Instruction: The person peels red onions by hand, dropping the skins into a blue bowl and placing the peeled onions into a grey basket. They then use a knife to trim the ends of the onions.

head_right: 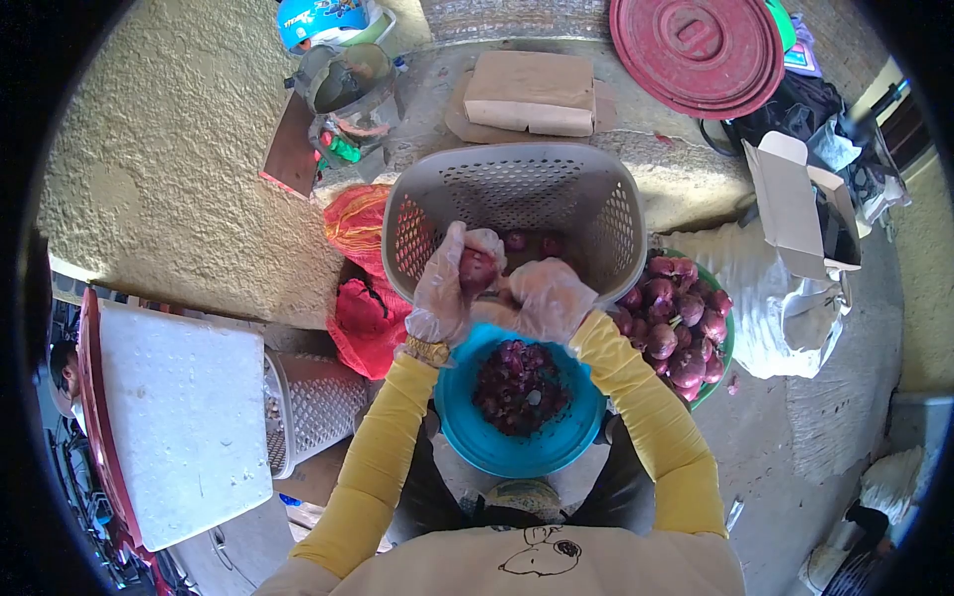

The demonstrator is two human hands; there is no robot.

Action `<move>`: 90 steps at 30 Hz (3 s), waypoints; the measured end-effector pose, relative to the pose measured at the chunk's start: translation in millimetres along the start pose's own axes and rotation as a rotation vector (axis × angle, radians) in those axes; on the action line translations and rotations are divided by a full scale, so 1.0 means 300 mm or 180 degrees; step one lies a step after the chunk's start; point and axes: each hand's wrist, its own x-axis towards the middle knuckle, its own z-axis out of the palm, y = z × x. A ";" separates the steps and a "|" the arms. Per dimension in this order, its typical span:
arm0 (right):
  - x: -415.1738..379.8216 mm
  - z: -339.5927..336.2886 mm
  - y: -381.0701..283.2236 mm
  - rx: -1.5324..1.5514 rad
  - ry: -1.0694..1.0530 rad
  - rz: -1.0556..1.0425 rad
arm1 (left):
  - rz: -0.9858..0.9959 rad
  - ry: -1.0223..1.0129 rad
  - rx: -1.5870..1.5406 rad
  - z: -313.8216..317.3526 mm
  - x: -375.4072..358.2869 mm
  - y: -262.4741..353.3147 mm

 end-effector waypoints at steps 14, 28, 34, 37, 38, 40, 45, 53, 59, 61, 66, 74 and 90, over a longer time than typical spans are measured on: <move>0.001 -0.041 -0.050 -0.0214 0.0758 0.0503 | -0.0199 0.0295 -0.0786 0.001 0.004 -0.025; 0.010 0.013 -0.033 0.0921 0.0732 0.0467 | 0.0140 0.0002 -0.0389 0.011 -0.008 -0.003; 0.006 -0.002 -0.034 0.0200 0.0770 0.0540 | 0.0304 0.0047 -0.0414 0.014 0.003 0.001; 0.009 -0.017 -0.050 0.0123 0.0733 0.0536 | 0.0282 0.0082 -0.0399 0.017 0.000 0.000; 0.009 -0.013 -0.047 0.0124 0.0733 0.0536 | 0.0319 0.0066 -0.0315 0.018 0.000 -0.001; 0.008 -0.003 -0.036 0.0095 0.0829 0.0382 | 0.0358 0.0047 -0.0232 0.022 0.000 0.003; 0.008 -0.023 -0.062 0.0291 0.0812 0.0531 | 0.0247 0.0143 -0.0311 0.026 -0.003 0.004; 0.002 -0.020 -0.055 0.0091 0.0648 0.0558 | 0.0223 0.0075 -0.0372 0.019 -0.001 0.001; -0.007 -0.002 0.028 0.0527 0.0881 -0.0163 | 0.0246 0.0147 -0.0504 0.013 0.005 0.017; -0.011 -0.007 0.037 0.0978 0.0567 -0.0126 | 0.0228 0.0135 -0.0569 0.016 0.003 0.029; -0.020 -0.053 -0.079 0.0688 0.0725 0.0272 | 0.0298 0.0051 -0.0552 0.018 0.008 0.021; -0.002 -0.035 -0.075 -0.0377 0.0883 0.0367 | 0.0297 0.0026 -0.0366 0.023 0.003 0.008; 0.007 0.007 -0.017 0.0606 0.0553 0.0374 | 0.0099 0.0263 -0.0284 0.026 -0.006 -0.002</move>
